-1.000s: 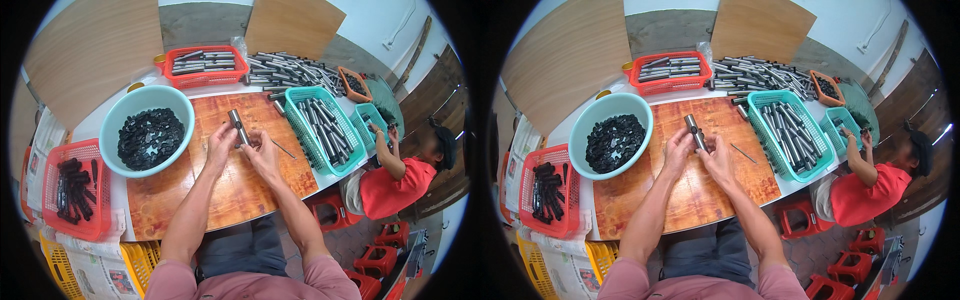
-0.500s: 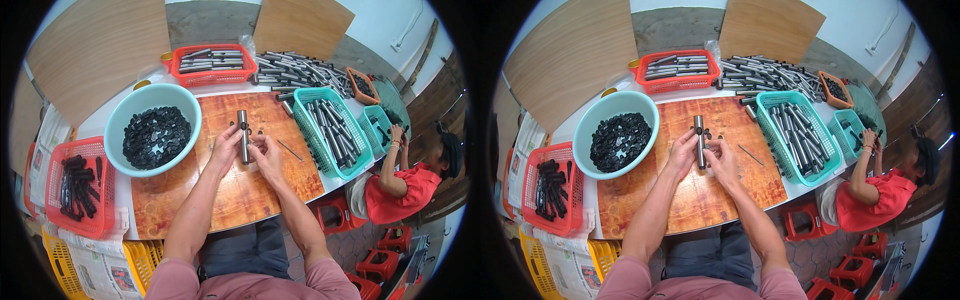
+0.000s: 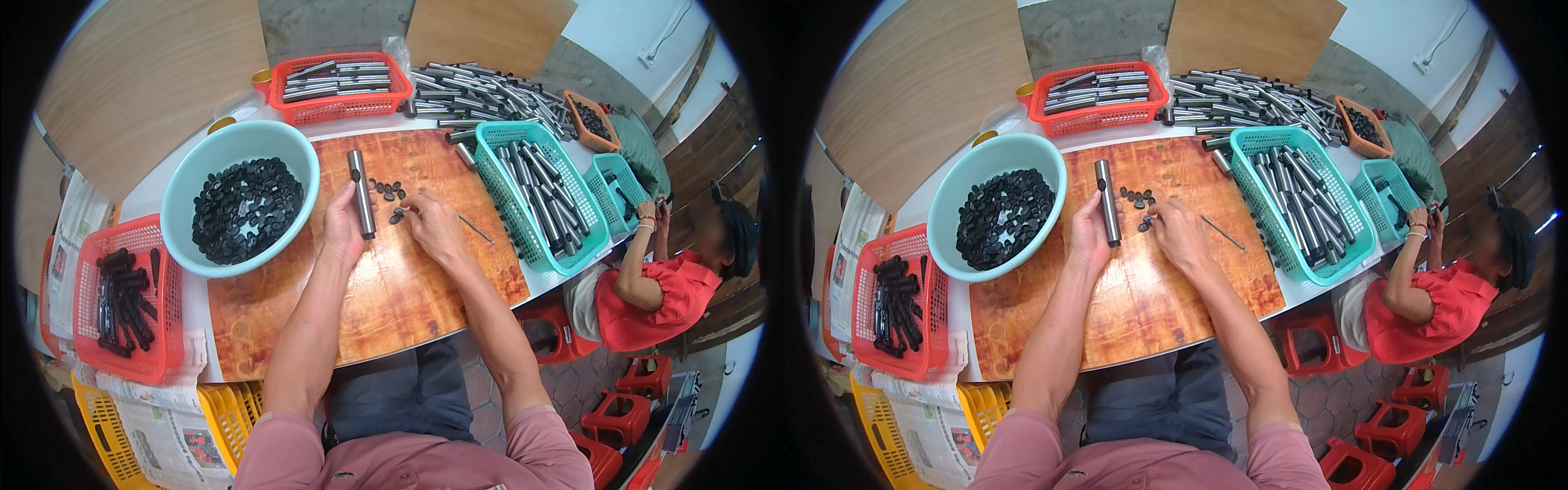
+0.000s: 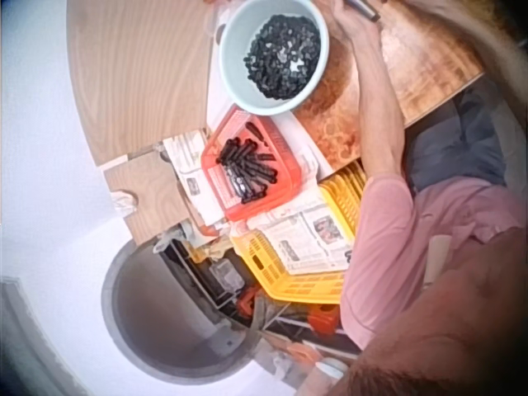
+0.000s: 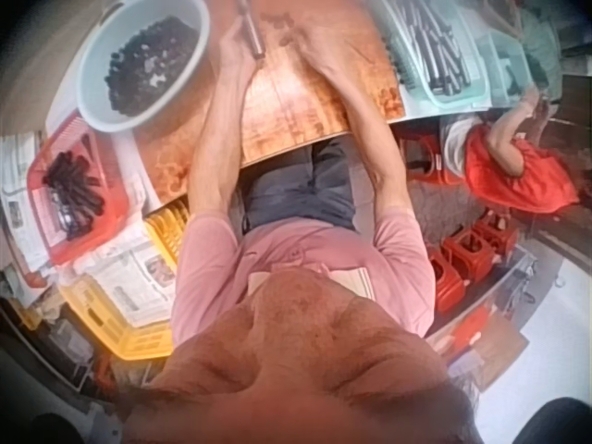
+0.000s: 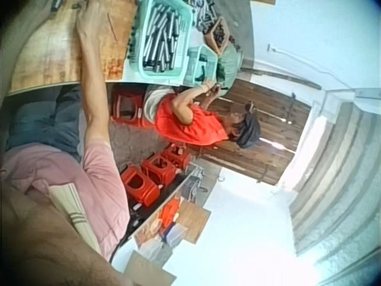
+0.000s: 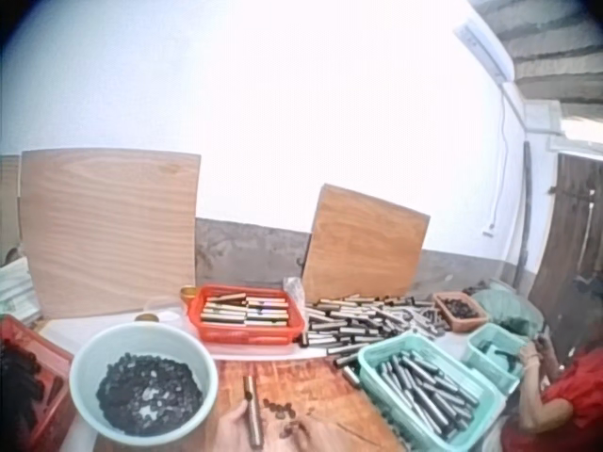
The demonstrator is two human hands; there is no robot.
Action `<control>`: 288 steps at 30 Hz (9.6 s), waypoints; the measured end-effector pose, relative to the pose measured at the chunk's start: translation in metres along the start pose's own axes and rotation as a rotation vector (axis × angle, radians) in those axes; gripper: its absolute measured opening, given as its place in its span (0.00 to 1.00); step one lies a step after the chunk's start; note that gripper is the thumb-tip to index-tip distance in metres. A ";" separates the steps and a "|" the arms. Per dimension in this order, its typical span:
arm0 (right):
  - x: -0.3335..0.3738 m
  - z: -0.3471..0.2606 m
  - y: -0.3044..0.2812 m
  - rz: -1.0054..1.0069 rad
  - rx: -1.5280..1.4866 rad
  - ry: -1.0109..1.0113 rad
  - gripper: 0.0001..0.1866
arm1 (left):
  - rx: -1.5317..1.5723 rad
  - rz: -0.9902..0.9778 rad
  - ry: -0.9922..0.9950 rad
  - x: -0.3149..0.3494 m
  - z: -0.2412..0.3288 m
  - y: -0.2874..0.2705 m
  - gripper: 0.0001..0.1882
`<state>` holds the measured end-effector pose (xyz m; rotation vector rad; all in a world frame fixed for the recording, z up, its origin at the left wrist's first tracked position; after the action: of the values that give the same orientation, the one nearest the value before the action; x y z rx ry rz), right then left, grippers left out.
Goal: The person repeatedly picks up cylindrical metal rods and small black circular pieces from a table, inserts the black pieces into the rods, and places the assembled units into a yellow basket. The process is repeated continuously throughout the clip.
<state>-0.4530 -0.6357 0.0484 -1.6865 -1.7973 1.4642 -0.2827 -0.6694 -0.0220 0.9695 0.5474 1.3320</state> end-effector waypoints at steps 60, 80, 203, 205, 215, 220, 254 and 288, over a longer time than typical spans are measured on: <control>0.003 -0.049 -0.050 0.221 0.030 -0.254 0.14 | -0.159 -0.414 -0.278 0.028 -0.029 0.049 0.25; 0.019 -0.051 -0.034 0.338 0.075 -0.309 0.15 | -0.307 -0.294 -0.256 0.028 -0.031 0.045 0.17; 0.069 -0.011 0.002 0.050 0.088 -0.004 0.20 | -2.004 -0.387 0.598 0.154 -0.052 0.080 0.15; 0.063 -0.006 0.004 0.015 0.048 0.062 0.20 | -1.974 -0.367 0.567 0.151 -0.050 0.076 0.15; 0.060 -0.006 0.002 0.040 0.075 0.092 0.21 | -1.986 -0.366 0.514 0.147 -0.045 0.078 0.14; 0.062 -0.008 0.002 -0.003 0.072 0.101 0.24 | -1.910 -0.348 0.502 0.146 -0.048 0.070 0.14; 0.103 -0.016 -0.015 -0.114 -0.387 -0.187 0.12 | -0.414 0.060 -0.334 0.085 -0.021 0.010 0.20; 0.081 0.006 -0.029 -0.009 -0.232 0.133 0.10 | -0.214 -0.094 -0.320 0.071 -0.026 0.015 0.17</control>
<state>-0.4979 -0.5637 0.0349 -1.8322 -1.9600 1.1459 -0.2984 -0.5949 -0.0101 0.9438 0.1993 1.0983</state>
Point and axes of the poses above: each hand's wrist, its own x-axis away from the middle knuckle, its own y-axis out of the palm, z = x × y, the point moved 6 cm from there along -x, towards the middle knuckle, and after that the axes turned 9 degrees about -y, right-handed, at the moved point
